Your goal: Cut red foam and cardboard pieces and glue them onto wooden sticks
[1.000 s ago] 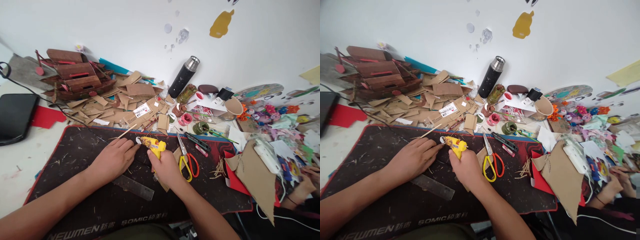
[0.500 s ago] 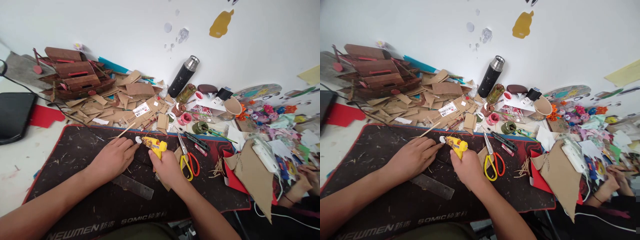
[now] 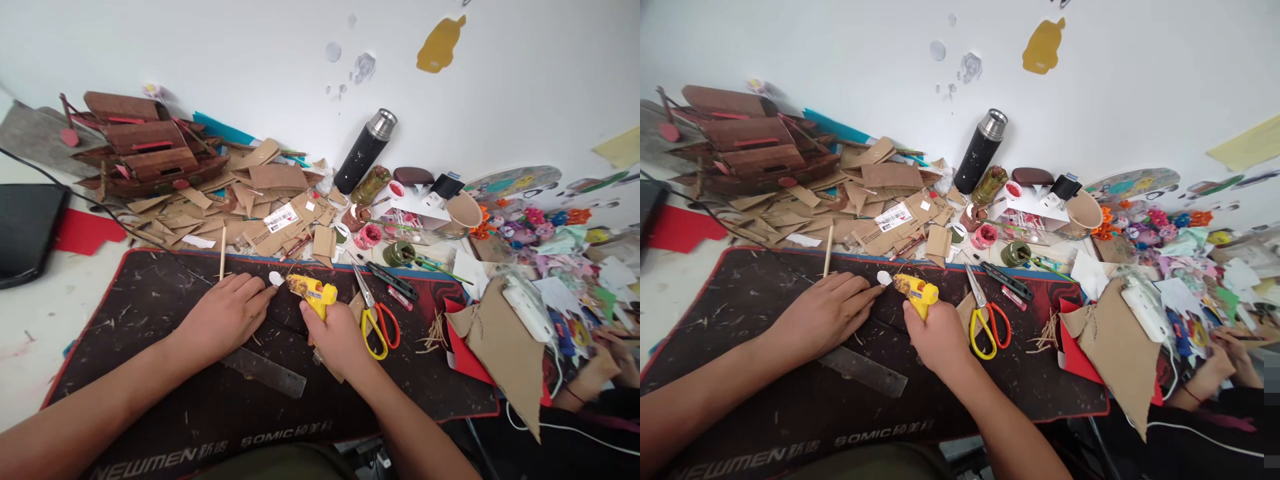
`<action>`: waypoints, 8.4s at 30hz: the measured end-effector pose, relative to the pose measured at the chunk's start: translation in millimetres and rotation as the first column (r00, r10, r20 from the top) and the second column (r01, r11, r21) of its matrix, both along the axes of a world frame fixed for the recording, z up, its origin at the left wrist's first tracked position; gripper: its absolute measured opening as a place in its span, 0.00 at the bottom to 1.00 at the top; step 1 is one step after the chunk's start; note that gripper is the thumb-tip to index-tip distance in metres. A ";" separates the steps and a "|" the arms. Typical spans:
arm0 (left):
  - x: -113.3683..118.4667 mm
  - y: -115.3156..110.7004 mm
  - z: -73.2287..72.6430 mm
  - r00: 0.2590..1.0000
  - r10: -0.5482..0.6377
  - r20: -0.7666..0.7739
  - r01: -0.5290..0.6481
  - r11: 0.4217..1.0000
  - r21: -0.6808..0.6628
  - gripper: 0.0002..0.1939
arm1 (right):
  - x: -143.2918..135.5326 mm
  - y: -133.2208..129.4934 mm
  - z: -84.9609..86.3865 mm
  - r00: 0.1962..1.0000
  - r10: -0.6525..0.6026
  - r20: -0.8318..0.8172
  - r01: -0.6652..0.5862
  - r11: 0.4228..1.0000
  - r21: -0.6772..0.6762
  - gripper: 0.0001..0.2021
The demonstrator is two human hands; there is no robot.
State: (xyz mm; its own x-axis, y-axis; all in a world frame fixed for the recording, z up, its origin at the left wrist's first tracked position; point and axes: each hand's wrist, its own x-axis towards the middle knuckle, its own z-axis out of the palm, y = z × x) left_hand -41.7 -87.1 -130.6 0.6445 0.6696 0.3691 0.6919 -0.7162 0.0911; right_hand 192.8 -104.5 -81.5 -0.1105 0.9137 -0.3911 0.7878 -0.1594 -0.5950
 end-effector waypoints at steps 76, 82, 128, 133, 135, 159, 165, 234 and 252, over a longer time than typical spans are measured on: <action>-0.9 0.4 -2.5 1.000 0.013 0.022 -0.012 0.999 -0.041 0.17 | -6.7 6.2 2.3 0.997 0.047 0.060 -0.048 0.999 0.011 0.23; -0.1 -0.3 -3.0 0.995 0.034 0.095 -0.025 0.995 -0.101 0.17 | -4.8 3.9 4.0 0.998 0.040 0.046 -0.039 0.999 -0.013 0.24; -1.0 0.7 -2.3 1.000 0.004 0.024 -0.004 1.000 0.003 0.18 | -1.1 0.7 7.6 0.996 0.051 0.079 -0.049 0.998 -0.026 0.26; -1.5 0.8 -1.8 1.000 -0.008 0.027 0.009 1.000 -0.009 0.17 | -3.8 4.2 6.0 0.995 0.070 0.074 -0.071 0.998 0.002 0.27; -1.6 0.9 -1.3 1.000 -0.011 0.028 0.011 1.000 -0.011 0.16 | -5.1 5.7 4.7 0.995 0.073 0.070 -0.074 0.997 0.016 0.27; -1.1 0.9 1.1 1.000 0.009 0.027 -0.009 1.000 -0.029 0.20 | 0.2 2.4 7.1 0.995 0.049 0.086 -0.049 0.999 -0.009 0.27; -0.9 0.9 1.1 0.999 0.016 0.044 -0.014 0.999 -0.045 0.19 | 1.5 1.4 7.0 0.995 0.051 0.085 -0.051 0.999 -0.006 0.25; 5.3 -19.8 27.0 0.949 0.030 0.313 0.023 0.986 -0.166 0.14 | -8.6 -6.3 -12.7 0.641 -0.287 -0.712 0.136 0.955 -0.263 0.37; 9.9 -46.4 78.5 0.692 0.513 0.508 0.079 0.645 -0.760 0.22 | -51.8 -20.2 -16.9 0.559 0.012 -0.829 -0.120 0.990 -0.067 0.42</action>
State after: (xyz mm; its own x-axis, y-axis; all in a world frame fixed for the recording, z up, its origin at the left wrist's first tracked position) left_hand -31.8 -133.5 -52.0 0.2343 0.9717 -0.0315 0.3567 -0.0558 0.9325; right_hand 141.0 -124.7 -98.4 -0.4927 0.8500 -0.1866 -0.0289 -0.2303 -0.9727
